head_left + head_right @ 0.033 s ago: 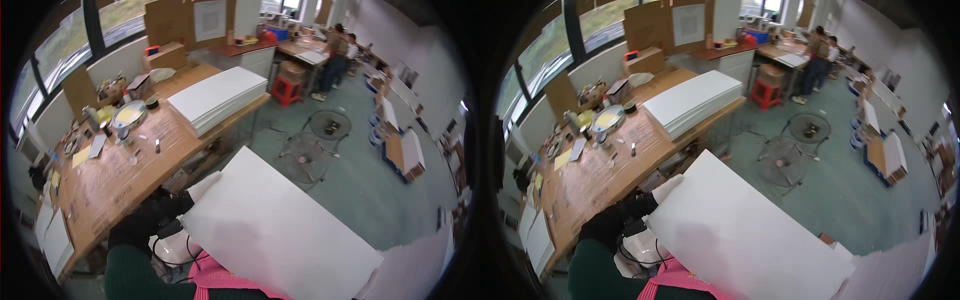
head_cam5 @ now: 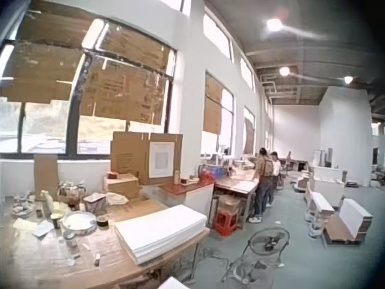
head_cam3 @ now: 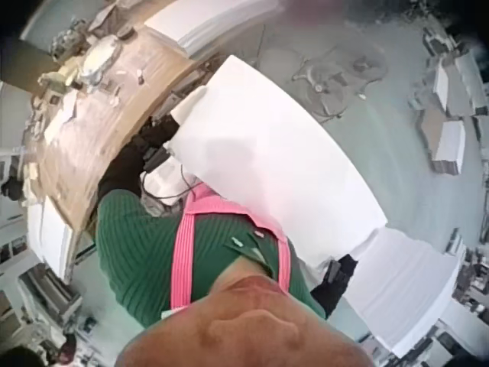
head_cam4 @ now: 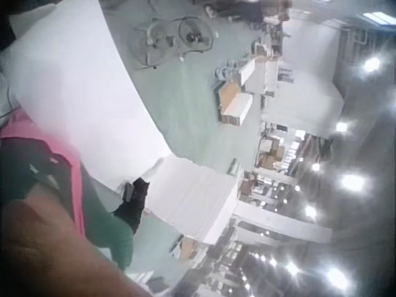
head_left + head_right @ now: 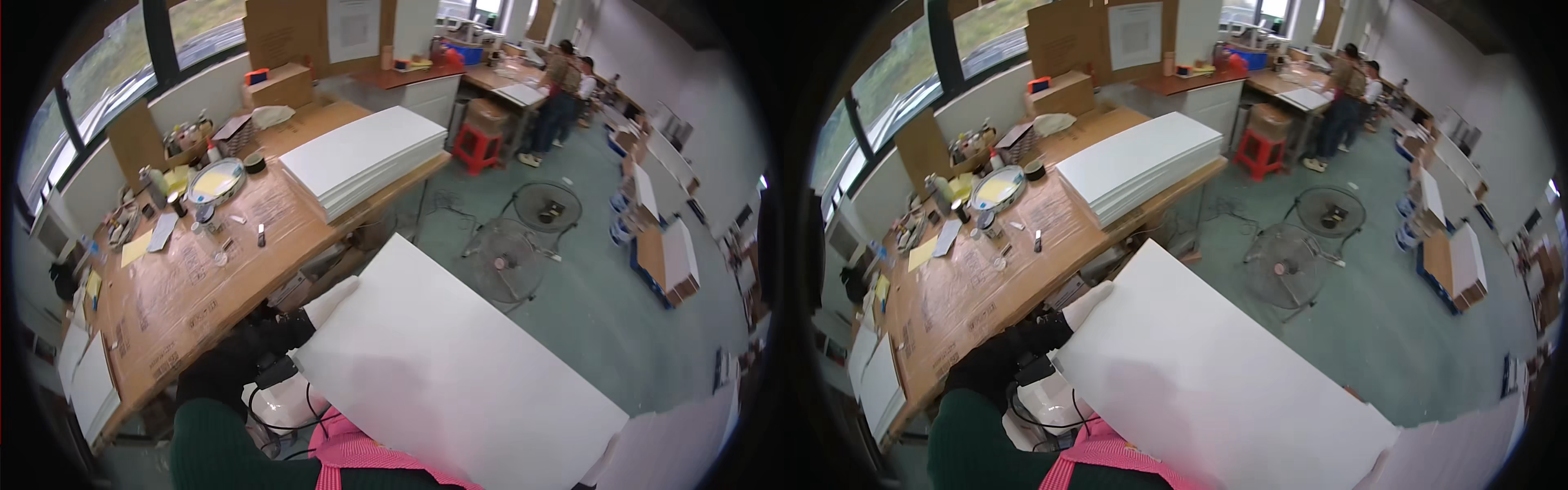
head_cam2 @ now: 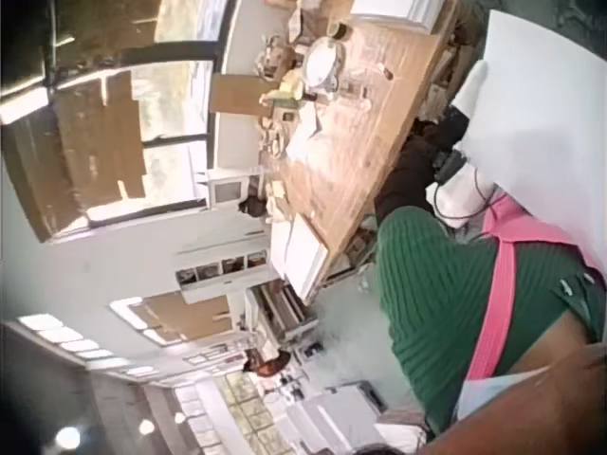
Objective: Finishing the edges of large white furniture panels using a utility knife and sanding block.
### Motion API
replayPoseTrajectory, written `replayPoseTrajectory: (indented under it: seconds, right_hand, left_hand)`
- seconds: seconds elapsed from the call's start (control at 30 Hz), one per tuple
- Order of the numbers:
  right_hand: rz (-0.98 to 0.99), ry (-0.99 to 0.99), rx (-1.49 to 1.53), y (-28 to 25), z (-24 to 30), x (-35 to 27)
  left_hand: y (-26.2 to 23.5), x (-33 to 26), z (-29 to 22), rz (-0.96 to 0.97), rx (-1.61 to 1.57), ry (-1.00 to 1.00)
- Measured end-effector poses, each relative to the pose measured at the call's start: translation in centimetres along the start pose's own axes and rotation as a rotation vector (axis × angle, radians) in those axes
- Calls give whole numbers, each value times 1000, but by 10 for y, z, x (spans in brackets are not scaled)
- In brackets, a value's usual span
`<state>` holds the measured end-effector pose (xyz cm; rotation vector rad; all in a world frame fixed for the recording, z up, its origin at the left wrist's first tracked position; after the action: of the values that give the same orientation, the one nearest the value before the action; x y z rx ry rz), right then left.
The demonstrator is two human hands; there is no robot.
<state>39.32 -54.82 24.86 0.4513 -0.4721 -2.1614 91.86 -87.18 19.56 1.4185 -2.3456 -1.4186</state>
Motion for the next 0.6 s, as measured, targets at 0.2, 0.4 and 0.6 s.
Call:
replayPoseTrajectory:
  seconds: [0.2, 0.4, 0.6]
  right_hand:
    - [124, 79, 25, 124, -46, 189]
    - [275, 198, 25, 266, -103, 337]
    - [437, 466, -1, 415, -178, 478]
  left_hand:
    - [-37, 27, -95, -347, 82, 253]
    - [-113, 60, -197, -496, 56, 372]
    - [-200, 57, -260, -595, -39, 562]
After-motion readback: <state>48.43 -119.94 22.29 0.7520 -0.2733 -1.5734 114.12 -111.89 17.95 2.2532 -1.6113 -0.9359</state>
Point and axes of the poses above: each hand's wrist, its own x-axis towards the middle knuckle, its own y-axis out of the palm, z = x × y, the point moved 6 cm from there along x, towards the middle knuckle, and after that the axes turned 9 degrees about -z, right-handed, at the moved point
